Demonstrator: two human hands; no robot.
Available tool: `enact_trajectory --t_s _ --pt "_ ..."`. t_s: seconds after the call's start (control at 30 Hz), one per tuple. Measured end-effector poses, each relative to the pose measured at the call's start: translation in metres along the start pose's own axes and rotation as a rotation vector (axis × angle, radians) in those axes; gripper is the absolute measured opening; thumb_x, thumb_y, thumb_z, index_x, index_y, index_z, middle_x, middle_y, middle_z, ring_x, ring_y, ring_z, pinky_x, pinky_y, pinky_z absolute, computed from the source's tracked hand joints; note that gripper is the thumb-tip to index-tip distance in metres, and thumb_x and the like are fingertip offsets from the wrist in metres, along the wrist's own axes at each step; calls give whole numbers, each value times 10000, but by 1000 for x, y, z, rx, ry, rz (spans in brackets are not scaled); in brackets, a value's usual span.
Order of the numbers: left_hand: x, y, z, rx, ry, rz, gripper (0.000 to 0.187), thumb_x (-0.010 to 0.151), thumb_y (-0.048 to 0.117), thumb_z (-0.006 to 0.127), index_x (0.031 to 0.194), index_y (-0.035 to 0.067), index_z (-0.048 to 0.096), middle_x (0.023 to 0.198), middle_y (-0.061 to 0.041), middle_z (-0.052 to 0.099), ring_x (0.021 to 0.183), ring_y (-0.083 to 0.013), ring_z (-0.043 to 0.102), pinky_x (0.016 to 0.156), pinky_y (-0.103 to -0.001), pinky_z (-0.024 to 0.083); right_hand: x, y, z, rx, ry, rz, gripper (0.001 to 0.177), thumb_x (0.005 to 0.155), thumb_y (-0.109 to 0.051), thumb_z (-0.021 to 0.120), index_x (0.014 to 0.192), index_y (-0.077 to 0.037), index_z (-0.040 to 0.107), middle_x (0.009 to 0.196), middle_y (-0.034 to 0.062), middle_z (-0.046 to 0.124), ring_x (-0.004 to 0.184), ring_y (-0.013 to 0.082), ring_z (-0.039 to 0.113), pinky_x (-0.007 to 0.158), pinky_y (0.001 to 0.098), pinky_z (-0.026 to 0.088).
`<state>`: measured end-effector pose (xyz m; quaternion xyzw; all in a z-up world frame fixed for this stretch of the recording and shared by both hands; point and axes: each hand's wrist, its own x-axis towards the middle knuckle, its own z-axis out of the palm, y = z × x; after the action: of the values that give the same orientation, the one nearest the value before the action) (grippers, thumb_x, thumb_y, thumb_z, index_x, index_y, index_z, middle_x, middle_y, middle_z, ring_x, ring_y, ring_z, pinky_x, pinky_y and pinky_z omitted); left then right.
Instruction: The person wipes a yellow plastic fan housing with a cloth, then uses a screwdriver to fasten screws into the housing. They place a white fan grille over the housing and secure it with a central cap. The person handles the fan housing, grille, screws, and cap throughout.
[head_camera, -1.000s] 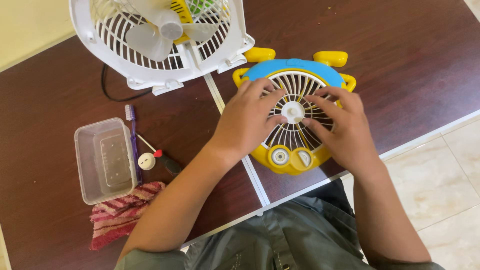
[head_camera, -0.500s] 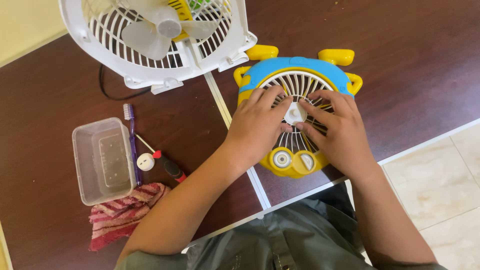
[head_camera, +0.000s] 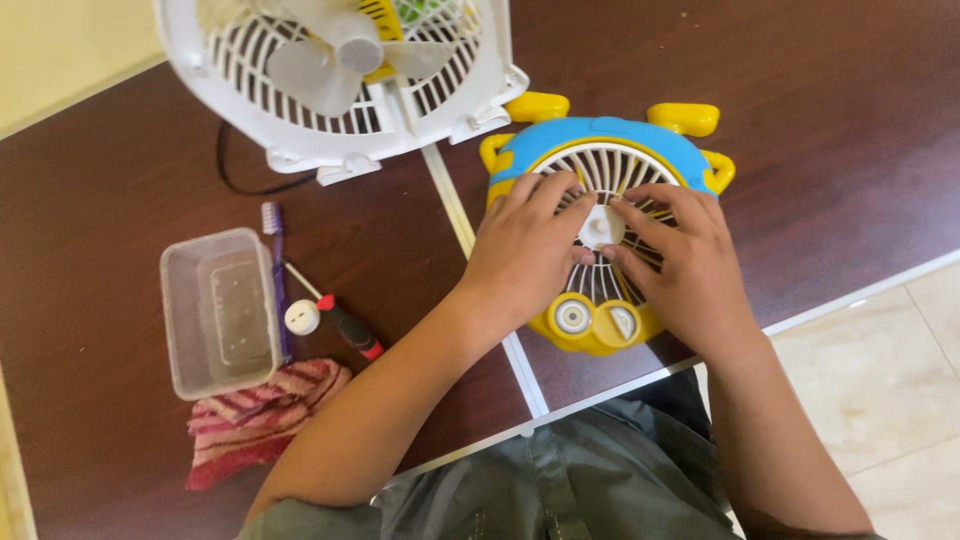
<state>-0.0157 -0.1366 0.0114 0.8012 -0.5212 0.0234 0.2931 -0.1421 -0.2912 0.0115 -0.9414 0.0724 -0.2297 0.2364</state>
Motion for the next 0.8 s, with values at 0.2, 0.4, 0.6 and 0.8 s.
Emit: enact_trajectory --t_s 0.2,0.4,0.6,0.8 --pt "-10 4 -5 -65 25 -3 511 785 218 806 1242 48 651 1240 -73 619 1218 -286 558 1042 -430 468 -3 -12 1 -66 -9 11 341 876 -144 822 1210 -125 763 1243 34 683 1175 293 590 930 443 442" --pt "-30 0 -20 -82 79 -50 483 828 196 786 1264 61 626 1245 -87 627 1203 -293 571 1024 -406 484 -2 -33 4 -9 -5 -37 333 875 -156 818 1202 -152 751 1230 11 683 1191 250 598 973 423 401" --pt "-56 -1 -37 -80 76 -129 441 859 180 760 1252 43 615 1169 -86 664 1150 -291 597 992 -386 501 4 -53 6 -10 -21 -110 347 867 -144 821 1206 -144 747 1213 20 680 1184 260 601 999 435 405" --pt "-82 -3 -62 -37 134 -160 400 861 183 756 1204 31 619 1148 -99 669 1141 -297 601 952 -393 510 10 -81 11 33 -58 -194 348 852 -124 815 1189 -104 732 1214 59 684 1164 284 602 1016 447 424"
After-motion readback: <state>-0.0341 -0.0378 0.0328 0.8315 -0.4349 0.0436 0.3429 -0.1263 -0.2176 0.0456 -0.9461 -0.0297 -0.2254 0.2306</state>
